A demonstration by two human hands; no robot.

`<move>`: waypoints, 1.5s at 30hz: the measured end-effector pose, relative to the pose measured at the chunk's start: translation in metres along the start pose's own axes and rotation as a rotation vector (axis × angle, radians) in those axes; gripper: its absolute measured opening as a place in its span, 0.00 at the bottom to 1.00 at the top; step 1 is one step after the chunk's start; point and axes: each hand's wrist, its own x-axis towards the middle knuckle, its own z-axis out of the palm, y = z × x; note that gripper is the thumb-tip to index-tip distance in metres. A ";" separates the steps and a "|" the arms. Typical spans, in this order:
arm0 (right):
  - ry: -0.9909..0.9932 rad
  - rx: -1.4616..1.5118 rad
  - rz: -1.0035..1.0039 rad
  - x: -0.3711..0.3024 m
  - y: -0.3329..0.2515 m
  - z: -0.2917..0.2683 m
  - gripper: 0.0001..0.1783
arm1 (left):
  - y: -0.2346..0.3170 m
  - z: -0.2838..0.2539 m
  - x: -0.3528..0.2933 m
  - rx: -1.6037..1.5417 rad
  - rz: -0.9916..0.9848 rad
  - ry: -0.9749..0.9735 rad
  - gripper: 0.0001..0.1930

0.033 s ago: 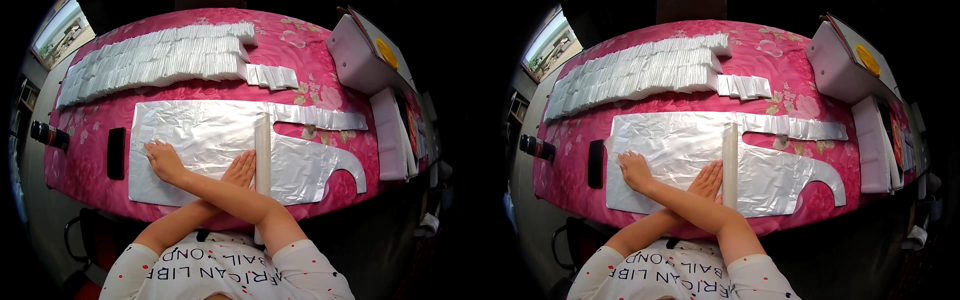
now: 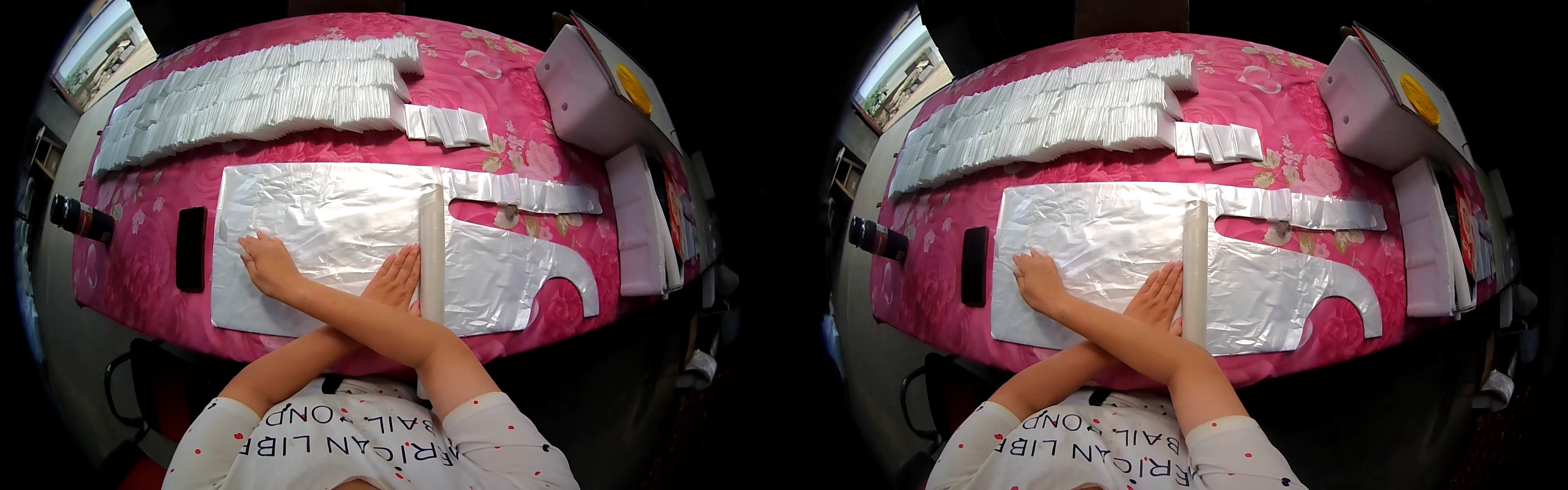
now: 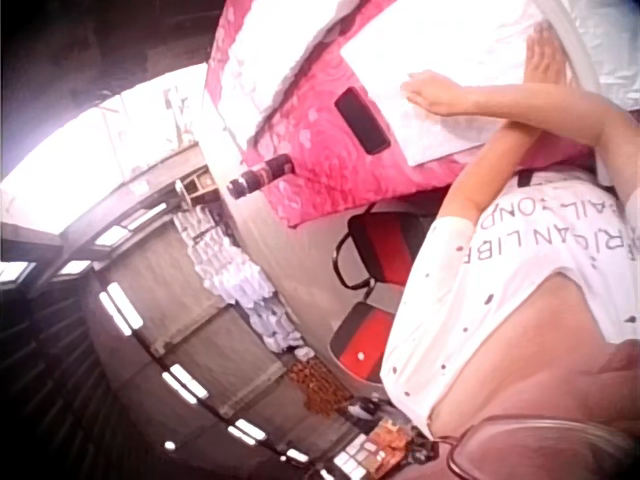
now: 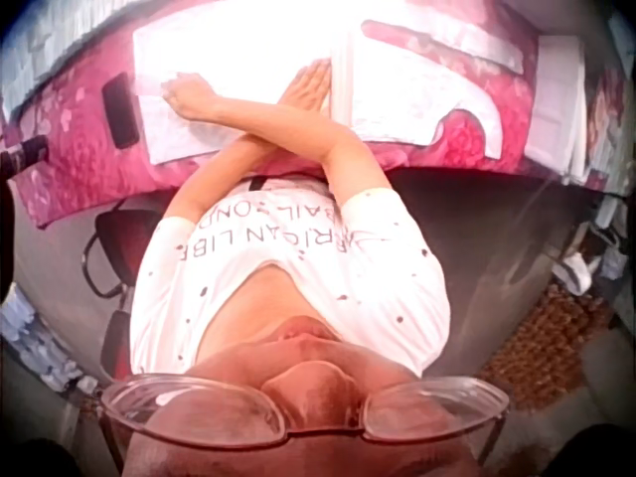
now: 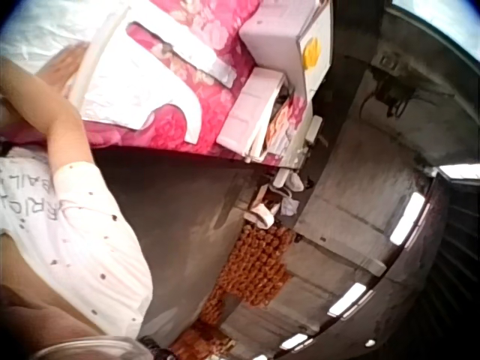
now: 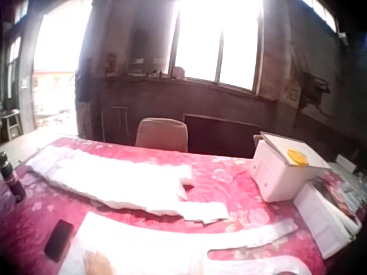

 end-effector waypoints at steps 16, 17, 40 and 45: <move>0.392 -0.474 -0.016 -0.217 0.030 -0.190 0.21 | -0.047 -0.026 0.064 -1.767 -0.603 0.257 0.32; 0.375 -0.503 0.008 -0.223 0.037 -0.194 0.21 | -0.050 -0.029 0.072 -1.902 -0.684 0.239 0.33; -0.149 -0.257 -0.492 -0.081 -0.002 -0.080 0.24 | -0.092 -0.118 -0.216 -1.444 -0.971 0.607 0.29; -0.245 -0.688 -0.580 -0.041 0.025 -0.070 0.29 | -0.061 -0.103 -0.279 -1.258 -0.988 0.655 0.28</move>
